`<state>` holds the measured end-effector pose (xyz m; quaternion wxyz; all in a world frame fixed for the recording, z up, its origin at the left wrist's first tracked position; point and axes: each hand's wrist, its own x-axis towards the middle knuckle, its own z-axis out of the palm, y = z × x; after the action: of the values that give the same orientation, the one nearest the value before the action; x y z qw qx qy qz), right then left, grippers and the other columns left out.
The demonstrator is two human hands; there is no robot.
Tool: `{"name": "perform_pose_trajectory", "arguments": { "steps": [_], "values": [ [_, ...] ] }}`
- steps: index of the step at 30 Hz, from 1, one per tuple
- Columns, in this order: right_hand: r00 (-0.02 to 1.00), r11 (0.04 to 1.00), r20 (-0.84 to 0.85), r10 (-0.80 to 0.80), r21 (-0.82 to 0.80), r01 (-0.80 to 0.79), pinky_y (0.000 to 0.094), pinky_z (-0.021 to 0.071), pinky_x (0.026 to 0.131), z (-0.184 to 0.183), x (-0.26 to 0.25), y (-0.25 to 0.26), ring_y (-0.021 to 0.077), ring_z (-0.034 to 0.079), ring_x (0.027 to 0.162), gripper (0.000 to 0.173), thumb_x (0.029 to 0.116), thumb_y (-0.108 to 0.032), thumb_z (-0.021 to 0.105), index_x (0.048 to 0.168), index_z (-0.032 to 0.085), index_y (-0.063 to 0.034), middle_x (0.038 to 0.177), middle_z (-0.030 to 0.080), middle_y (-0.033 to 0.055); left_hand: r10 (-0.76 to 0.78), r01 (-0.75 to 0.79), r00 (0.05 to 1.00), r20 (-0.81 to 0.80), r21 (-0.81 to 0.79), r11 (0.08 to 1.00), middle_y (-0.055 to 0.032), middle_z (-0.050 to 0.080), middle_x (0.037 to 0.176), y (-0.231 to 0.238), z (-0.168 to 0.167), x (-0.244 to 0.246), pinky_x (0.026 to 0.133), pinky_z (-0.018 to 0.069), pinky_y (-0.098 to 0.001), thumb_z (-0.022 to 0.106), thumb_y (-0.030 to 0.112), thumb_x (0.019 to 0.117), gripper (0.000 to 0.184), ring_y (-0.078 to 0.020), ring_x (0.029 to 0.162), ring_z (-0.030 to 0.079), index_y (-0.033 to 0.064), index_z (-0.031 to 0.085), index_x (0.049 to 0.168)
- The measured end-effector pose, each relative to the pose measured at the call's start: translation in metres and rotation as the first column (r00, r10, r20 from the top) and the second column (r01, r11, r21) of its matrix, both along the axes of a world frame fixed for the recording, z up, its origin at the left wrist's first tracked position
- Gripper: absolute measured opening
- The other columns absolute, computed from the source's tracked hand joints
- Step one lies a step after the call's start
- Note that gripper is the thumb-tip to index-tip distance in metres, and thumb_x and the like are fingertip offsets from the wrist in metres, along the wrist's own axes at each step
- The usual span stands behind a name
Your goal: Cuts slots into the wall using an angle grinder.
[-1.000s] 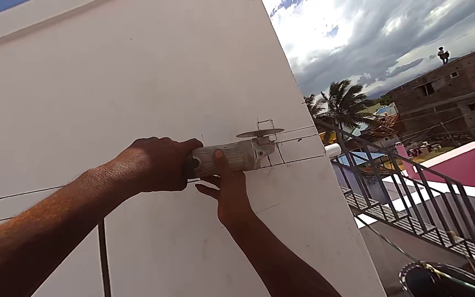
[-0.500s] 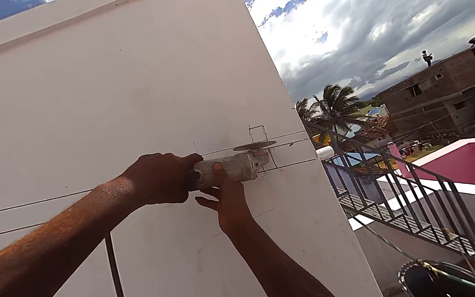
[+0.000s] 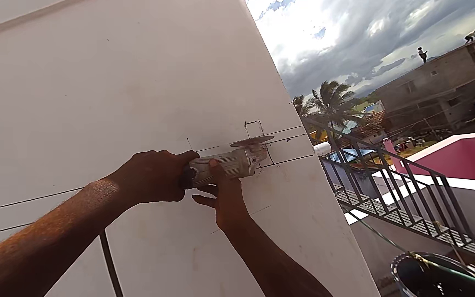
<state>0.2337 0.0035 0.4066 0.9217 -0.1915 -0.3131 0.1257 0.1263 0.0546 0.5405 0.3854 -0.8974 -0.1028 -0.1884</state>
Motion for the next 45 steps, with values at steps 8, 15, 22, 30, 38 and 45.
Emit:
{"name": "perform_pose_trajectory", "arguments": {
  "steps": [8,15,22,30,38,45],
  "values": [
    [1.0,0.999,-0.011,0.027,0.037,-0.027,0.0456,0.0631,0.07,0.004,-0.001,0.003,0.0294,0.073,0.085,0.06,0.0947,-0.049,0.07,0.141,0.048,-0.0174,0.11,0.069,0.0151,-0.005,0.005,1.0,-0.003,0.038,0.999,-0.0016,0.071,0.085,-0.002,0.006,0.0,0.066,0.054,-0.0484,0.084,0.034,0.0791,0.073,-0.0239,0.081,0.069,0.0343,0.052,0.144],
    [0.999,0.997,-0.035,0.024,0.07,-0.022,0.0471,0.0633,0.07,0.007,0.001,0.007,0.0298,0.073,0.085,0.062,0.0948,-0.044,0.072,0.143,0.045,-0.0146,0.11,0.069,0.0164,0.003,-0.002,1.0,-0.023,0.037,0.999,-0.0031,0.07,0.086,-0.005,0.008,0.0,0.067,0.0537,-0.0483,0.083,0.03,0.0786,0.072,-0.0249,0.082,0.069,0.0324,0.052,0.143],
    [0.998,0.999,-0.067,0.001,0.034,0.001,0.0478,0.0633,0.07,0.007,0.003,0.005,0.0305,0.073,0.086,0.065,0.0946,-0.045,0.072,0.145,0.043,-0.016,0.11,0.069,0.0165,0.006,-0.006,0.999,-0.034,0.004,1.0,-0.0058,0.071,0.089,-0.007,0.008,0.004,0.07,0.0539,-0.0504,0.085,0.03,0.0782,0.077,-0.0276,0.085,0.069,0.0309,0.05,0.147],
    [0.995,1.0,-0.096,-0.001,0.019,0.003,0.043,0.062,0.069,0.009,-0.004,-0.008,0.0271,0.072,0.082,0.057,0.0984,-0.043,0.067,0.144,0.045,-0.0158,0.108,0.068,0.0152,0.004,-0.006,0.999,-0.046,-0.03,1.0,-0.0084,0.07,0.089,-0.013,0.004,0.009,0.071,0.054,-0.0516,0.085,0.027,0.0787,0.078,-0.0298,0.086,0.069,0.0274,0.049,0.148],
    [0.993,0.999,-0.118,-0.018,0.038,0.023,0.0453,0.0619,0.072,0.011,-0.002,-0.006,0.029,0.071,0.089,0.058,0.0983,-0.041,0.068,0.145,0.044,-0.0172,0.115,0.066,0.0158,-0.033,0.032,0.998,-0.049,-0.021,0.999,-0.0079,0.07,0.088,-0.006,0.005,0.017,0.071,0.0536,-0.0518,0.085,0.027,0.0785,0.074,-0.0301,0.085,0.069,0.0278,0.052,0.145],
    [0.989,0.999,-0.144,-0.034,0.012,0.036,0.0443,0.0619,0.07,0.013,0.002,-0.006,0.0276,0.071,0.084,0.059,0.0979,-0.041,0.068,0.146,0.043,-0.0178,0.112,0.066,0.0157,-0.09,0.088,0.991,-0.095,-0.023,0.996,-0.0099,0.07,0.092,-0.003,0.007,0.023,0.072,0.0543,-0.0509,0.085,0.023,0.0796,0.071,-0.0298,0.086,0.069,0.0171,0.053,0.142]
  ]
}}
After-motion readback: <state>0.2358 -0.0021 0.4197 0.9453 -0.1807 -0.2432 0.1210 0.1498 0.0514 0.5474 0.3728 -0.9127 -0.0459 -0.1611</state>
